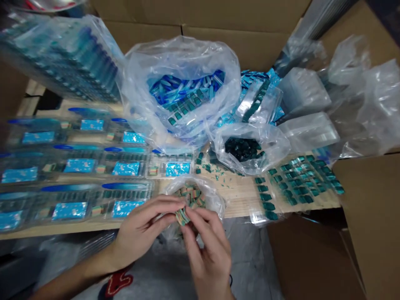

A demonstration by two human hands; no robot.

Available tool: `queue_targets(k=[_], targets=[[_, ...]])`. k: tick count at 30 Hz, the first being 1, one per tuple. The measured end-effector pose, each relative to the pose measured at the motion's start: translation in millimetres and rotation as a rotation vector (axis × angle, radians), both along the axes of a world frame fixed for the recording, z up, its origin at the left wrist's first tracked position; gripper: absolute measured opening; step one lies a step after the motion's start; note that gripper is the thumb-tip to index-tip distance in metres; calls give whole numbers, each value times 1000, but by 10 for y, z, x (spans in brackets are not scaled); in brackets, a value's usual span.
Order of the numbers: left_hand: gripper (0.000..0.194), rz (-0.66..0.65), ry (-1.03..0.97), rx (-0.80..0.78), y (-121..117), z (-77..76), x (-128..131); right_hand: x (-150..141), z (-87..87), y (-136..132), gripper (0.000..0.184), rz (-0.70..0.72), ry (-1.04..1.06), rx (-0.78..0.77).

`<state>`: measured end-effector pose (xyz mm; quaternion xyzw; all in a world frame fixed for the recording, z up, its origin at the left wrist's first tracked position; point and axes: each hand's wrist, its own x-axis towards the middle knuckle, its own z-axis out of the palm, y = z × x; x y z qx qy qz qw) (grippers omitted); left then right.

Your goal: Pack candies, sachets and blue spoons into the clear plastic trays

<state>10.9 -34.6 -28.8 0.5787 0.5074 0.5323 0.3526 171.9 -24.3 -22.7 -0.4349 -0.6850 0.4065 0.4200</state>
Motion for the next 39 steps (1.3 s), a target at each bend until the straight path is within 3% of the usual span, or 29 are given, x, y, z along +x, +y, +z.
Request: queue_targets(k=[4, 11, 18, 23, 27, 34, 39], targets=[[31, -5, 54, 48, -9, 36, -6, -8, 11, -37, 53, -17, 12, 6], [23, -110, -261, -357, 72, 47, -14, -5, 30, -47, 54, -5, 45, 78], [19, -183, -432, -520, 49, -61, -33, -12, 14, -34, 49, 13, 70, 41], [9, -162, -743, -657, 64, -83, 9, -7, -27, -54, 49, -16, 124, -38], [20, -140, -971, -796, 125, -22, 40, -7, -10, -38, 38, -16, 75, -55], [25, -177, -847, -890, 79, -80, -6, -44, -6, 9, 37, -24, 51, -88], [30, -257, -1012, -954, 88, -89, -36, -36, -21, -37, 42, -36, 73, -148]])
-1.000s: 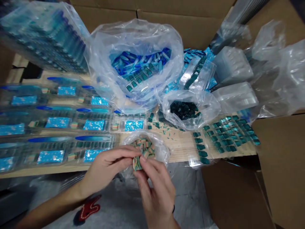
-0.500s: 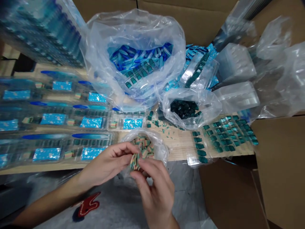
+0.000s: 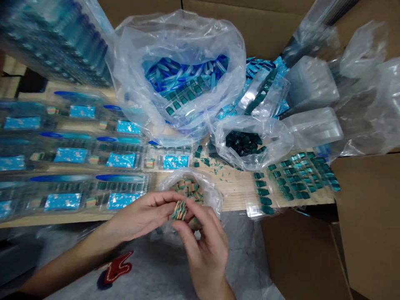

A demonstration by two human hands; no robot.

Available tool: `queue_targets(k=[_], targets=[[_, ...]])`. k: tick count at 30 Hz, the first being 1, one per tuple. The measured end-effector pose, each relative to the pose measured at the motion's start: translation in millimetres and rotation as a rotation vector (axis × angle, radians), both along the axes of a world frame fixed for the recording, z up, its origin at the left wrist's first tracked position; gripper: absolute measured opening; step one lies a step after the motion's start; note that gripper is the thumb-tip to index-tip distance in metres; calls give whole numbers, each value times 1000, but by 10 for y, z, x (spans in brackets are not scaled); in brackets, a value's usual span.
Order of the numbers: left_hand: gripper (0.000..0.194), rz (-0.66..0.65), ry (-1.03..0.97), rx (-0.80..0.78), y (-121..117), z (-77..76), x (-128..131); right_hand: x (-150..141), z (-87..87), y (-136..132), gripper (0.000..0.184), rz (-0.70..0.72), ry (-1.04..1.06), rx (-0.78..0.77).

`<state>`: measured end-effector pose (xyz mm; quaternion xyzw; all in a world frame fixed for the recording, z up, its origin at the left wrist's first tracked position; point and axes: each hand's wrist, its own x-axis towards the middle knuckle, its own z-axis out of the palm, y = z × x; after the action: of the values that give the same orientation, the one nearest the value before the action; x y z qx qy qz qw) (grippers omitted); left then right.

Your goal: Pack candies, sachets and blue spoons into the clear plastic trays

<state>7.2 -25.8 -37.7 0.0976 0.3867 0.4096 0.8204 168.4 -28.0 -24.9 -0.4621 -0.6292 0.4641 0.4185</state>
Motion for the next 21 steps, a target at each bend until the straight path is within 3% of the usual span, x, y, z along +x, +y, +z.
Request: queue_targets(k=[8, 15, 18, 21], targets=[[26, 58, -242, -49, 41, -15, -26, -21, 23, 37, 37, -33, 201, -147], [24, 154, -277, 37, 87, -39, -231, 132, -69, 48, 30, -212, 40, -192], [24, 210, -293, 108, 82, -58, -322, 289, -168, 136, 28, -33, -107, -155], [34, 276, -175, 160, 47, -91, -445, 508, -518, 325, 27, 336, -177, -91]])
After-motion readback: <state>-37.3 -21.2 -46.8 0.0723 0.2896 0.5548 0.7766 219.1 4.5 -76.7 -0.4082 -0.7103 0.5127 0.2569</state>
